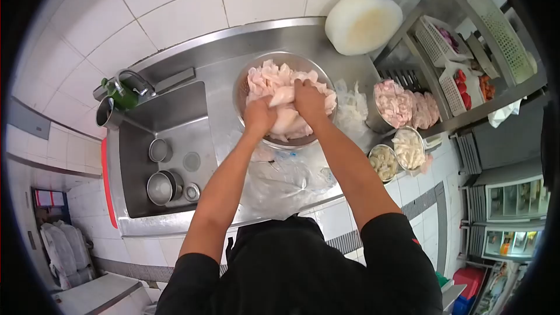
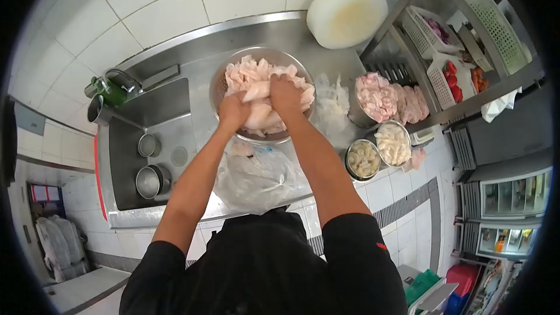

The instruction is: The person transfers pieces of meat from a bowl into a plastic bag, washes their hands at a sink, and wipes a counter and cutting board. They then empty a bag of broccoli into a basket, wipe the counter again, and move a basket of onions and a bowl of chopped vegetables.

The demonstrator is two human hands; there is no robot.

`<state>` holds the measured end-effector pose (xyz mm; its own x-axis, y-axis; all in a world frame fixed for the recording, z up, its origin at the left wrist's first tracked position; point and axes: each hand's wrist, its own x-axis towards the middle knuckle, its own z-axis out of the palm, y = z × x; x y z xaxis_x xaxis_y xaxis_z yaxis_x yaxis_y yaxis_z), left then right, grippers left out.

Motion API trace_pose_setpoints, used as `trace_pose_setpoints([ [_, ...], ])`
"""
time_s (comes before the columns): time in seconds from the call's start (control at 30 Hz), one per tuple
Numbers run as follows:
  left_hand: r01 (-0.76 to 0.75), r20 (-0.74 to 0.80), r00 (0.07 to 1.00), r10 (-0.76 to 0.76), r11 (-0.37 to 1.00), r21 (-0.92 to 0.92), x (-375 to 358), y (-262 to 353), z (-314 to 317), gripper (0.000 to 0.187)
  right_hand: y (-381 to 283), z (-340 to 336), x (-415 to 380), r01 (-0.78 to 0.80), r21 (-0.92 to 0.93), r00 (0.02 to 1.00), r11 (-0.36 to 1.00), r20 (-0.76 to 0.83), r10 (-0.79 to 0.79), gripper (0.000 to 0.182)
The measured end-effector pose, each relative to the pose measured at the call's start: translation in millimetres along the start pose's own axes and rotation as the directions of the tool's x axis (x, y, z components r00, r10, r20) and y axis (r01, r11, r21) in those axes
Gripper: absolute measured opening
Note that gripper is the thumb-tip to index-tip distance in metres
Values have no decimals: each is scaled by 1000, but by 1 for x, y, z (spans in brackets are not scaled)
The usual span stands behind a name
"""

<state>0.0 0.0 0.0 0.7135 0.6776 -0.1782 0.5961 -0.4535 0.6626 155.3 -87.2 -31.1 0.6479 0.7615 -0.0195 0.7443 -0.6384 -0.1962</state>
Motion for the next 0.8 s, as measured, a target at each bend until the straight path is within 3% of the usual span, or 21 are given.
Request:
trace_pose_setpoints([
  [0.07,21,-78,997,-18,999,40,7,-14,-3,45,-2,8,11,88,115,994,989,-67,-81,66],
  [0.1,22,-38,999,-24,999,-49,4,-11,37,45,39,-11,-14,68,29,997,997,-26,-67,66],
  [0.17,-257,-164,962,218,926,-277,34,-46,41,48,40,-37,-15,262,325,963,909,-29,-267,44],
  [0.2,-291,-255,941,223,916,-276,18,-25,23,52,34,-46,-16,264,330,963,906,-39,-267,44],
  [0.23,-291,-249,942,225,917,-273,7,-8,16,52,30,-52,-24,235,310,971,921,-34,-236,40],
  [0.3,-311,-204,933,297,950,-37,-7,14,12,55,23,-51,-33,198,301,980,933,-32,-198,36],
  [0.33,-313,-203,933,299,949,-40,-10,22,20,55,20,-50,-36,192,235,981,953,-13,-194,37],
  [0.4,-86,-178,979,100,993,80,-10,38,27,58,12,-53,-39,184,167,983,969,-4,-186,39],
  [0.43,-93,-175,979,105,993,78,-8,41,30,58,8,-54,-45,171,136,985,976,-23,-170,37],
  [0.5,33,-186,983,-7,990,134,-7,44,34,62,11,-53,-48,154,109,988,982,-38,-151,35],
  [0.57,46,-185,982,-24,992,115,-12,40,29,63,27,-43,-36,15,201,994,979,-111,8,33],
  [0.6,63,-189,981,-44,993,96,-16,35,24,64,33,-37,-29,23,206,994,978,-112,0,33],
  [0.67,24,-188,982,-7,996,84,-26,22,20,62,45,-28,-12,-208,361,947,909,-156,279,30],
  [0.73,-9,-186,982,21,998,66,-25,1,19,59,55,-37,2,-227,429,956,874,-74,284,28],
  [0.8,-51,-91,995,33,978,-202,-12,-12,14,64,50,-47,13,-248,487,959,837,-1,284,26],
])
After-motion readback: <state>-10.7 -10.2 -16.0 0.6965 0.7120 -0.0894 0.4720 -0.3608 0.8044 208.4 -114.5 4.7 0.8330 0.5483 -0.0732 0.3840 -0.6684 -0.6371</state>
